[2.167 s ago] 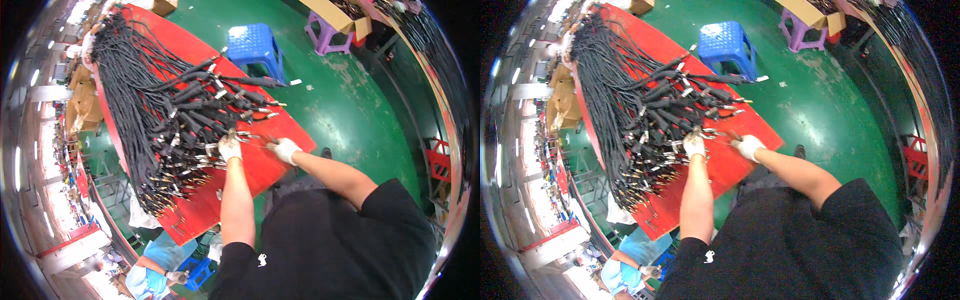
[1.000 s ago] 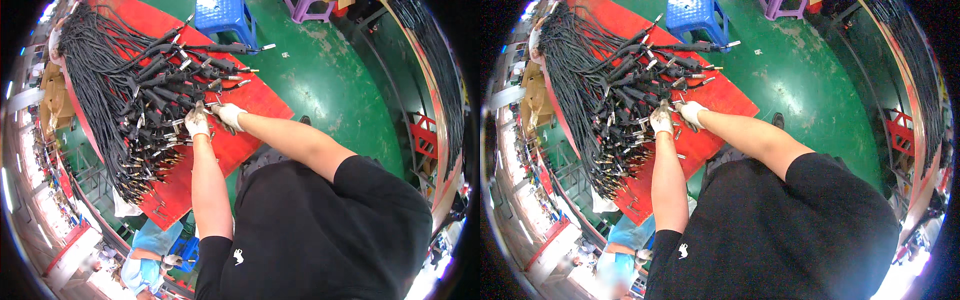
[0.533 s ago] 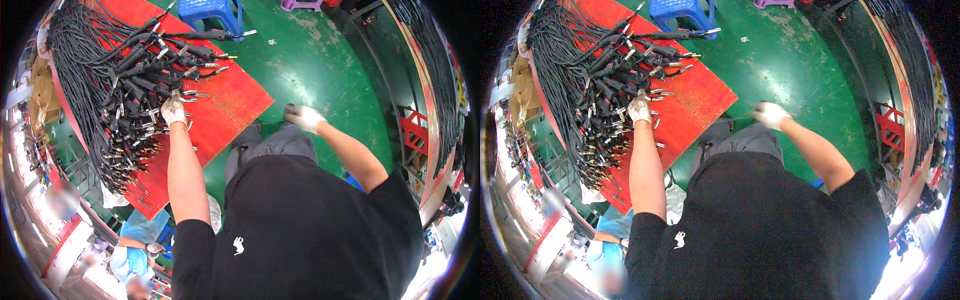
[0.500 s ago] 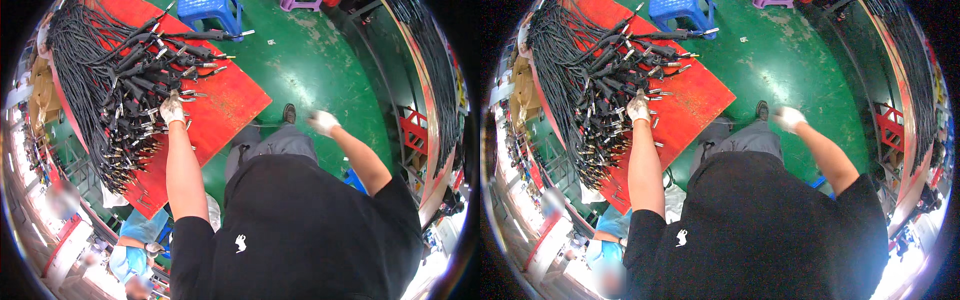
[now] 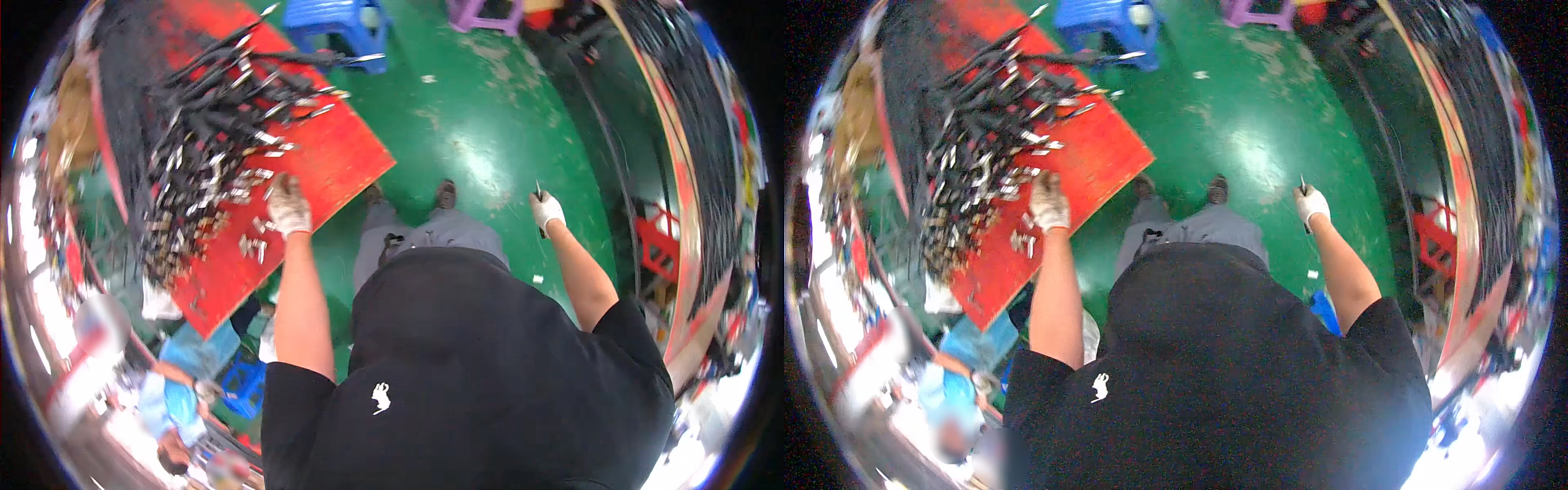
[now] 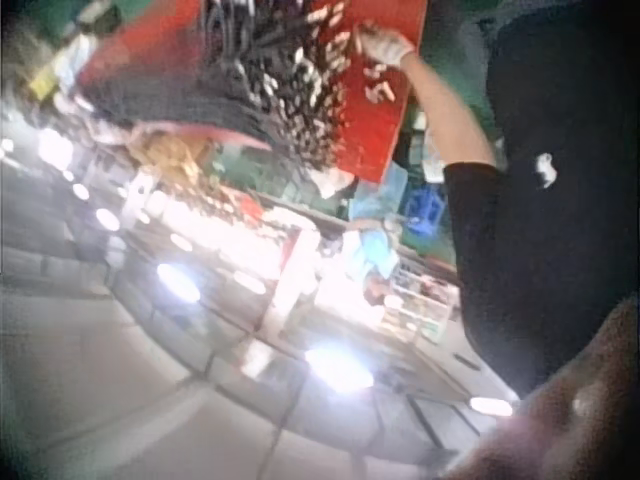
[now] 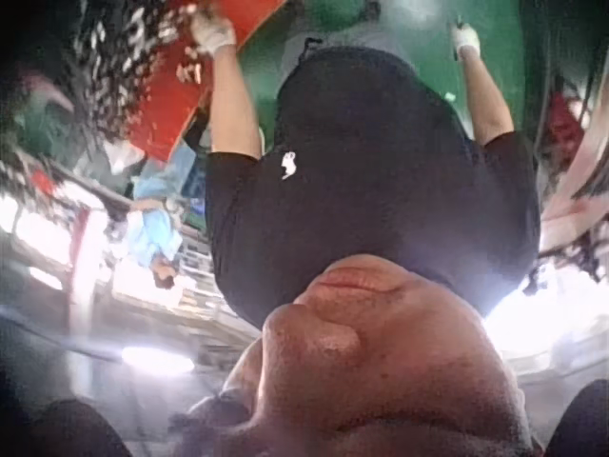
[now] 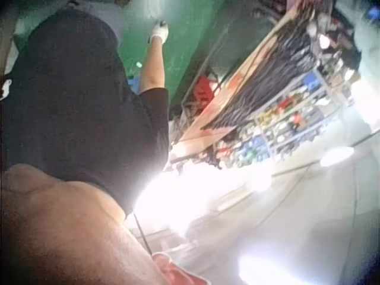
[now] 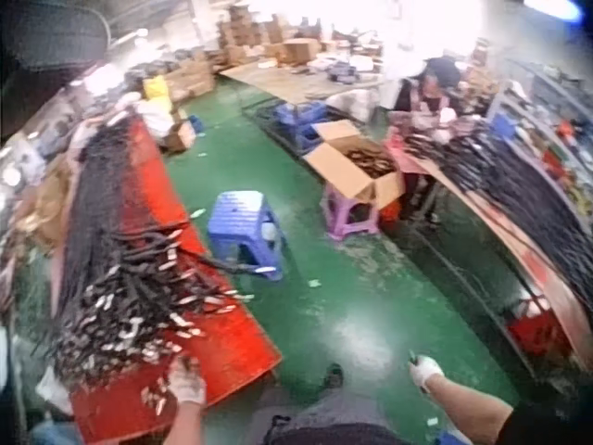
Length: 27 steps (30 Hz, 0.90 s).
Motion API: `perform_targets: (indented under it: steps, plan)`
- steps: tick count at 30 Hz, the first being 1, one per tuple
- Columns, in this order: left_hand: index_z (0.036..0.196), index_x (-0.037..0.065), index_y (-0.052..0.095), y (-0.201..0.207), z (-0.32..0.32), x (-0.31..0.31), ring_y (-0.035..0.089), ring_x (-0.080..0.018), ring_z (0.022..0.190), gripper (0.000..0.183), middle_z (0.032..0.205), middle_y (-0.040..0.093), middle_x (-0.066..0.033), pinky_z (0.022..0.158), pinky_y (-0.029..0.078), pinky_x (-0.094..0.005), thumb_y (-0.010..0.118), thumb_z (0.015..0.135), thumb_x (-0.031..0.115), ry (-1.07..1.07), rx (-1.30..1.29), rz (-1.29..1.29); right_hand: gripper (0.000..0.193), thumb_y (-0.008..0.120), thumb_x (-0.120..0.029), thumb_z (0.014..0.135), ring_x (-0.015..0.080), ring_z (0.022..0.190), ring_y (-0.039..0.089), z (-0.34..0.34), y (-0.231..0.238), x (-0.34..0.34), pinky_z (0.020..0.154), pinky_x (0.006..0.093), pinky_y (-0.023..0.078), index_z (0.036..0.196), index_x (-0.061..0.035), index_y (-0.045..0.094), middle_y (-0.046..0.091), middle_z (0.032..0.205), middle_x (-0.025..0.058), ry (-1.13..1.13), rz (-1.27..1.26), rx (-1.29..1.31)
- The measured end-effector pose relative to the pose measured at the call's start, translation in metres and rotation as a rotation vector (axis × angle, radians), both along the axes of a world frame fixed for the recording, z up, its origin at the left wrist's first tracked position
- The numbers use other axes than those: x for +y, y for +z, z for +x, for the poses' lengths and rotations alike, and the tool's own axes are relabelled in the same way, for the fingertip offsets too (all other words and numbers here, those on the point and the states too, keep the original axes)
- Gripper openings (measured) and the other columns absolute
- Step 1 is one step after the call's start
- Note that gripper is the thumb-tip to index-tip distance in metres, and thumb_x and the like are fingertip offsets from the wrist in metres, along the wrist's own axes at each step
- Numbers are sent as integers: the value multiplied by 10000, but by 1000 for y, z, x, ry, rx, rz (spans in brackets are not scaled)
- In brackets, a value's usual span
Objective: The recorder is inspecting and organizing a large bundle of black cables with metal connectors on a red workbench.
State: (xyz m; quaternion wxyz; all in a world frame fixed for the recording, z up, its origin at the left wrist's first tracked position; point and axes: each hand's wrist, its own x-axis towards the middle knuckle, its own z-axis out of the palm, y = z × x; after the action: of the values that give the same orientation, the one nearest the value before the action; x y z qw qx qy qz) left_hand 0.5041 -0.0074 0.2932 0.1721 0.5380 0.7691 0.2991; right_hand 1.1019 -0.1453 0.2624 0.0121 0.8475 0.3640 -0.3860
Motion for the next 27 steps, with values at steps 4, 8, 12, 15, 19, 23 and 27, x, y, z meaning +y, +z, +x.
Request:
perform_targets:
  steps: [4,8,12,15,19,23,27]
  plan:
    - [1211,44,642,36,26,-87,676,-374,1043,342,1145,701,-201,903,533,-445,592,1003,311,84,112,-203,400,584,-408,962,202,640,574,-79,10,83,574,392,481,1114,-42,638,618,814,96,-236,-5,469]
    - [1209,11,643,55,20,-161,681,-306,1047,313,1149,707,-181,926,525,-396,602,997,237,210,70,-287,249,593,-289,1003,156,553,509,-133,33,158,523,344,478,1132,-78,562,570,801,58,-273,-141,1242]
    - [1201,-37,640,26,-14,-226,666,-232,1024,303,1126,704,-158,929,517,-352,612,989,179,526,-218,-249,278,579,-221,1001,200,721,634,-234,148,188,654,373,559,1250,-106,533,634,932,74,-388,-91,1448]
    - [1178,-45,645,4,-35,-224,675,-212,917,311,1039,709,-148,861,537,-337,618,985,197,598,-254,-164,388,649,-198,955,216,676,621,-275,132,185,567,375,511,1304,-142,491,639,908,65,-136,-249,1420]
    - [1109,-42,652,-17,-73,-192,588,-146,706,297,848,651,-65,654,498,-303,606,996,228,678,-465,38,428,692,-173,905,162,631,585,-339,99,162,547,337,462,1288,-120,509,597,781,27,95,-444,1223]
    - [988,21,637,41,-102,-99,484,-73,583,268,733,553,14,524,409,-252,578,1015,281,681,-789,67,449,667,-118,913,158,630,582,-414,145,168,556,327,467,1333,-101,509,593,779,28,-60,-396,1307]
    - [1157,59,653,50,-162,-36,619,-125,785,398,965,655,-49,680,538,-295,571,1015,421,653,-903,84,319,633,-114,935,150,630,555,-482,148,188,544,323,436,1239,-48,560,584,773,36,219,-316,1150]
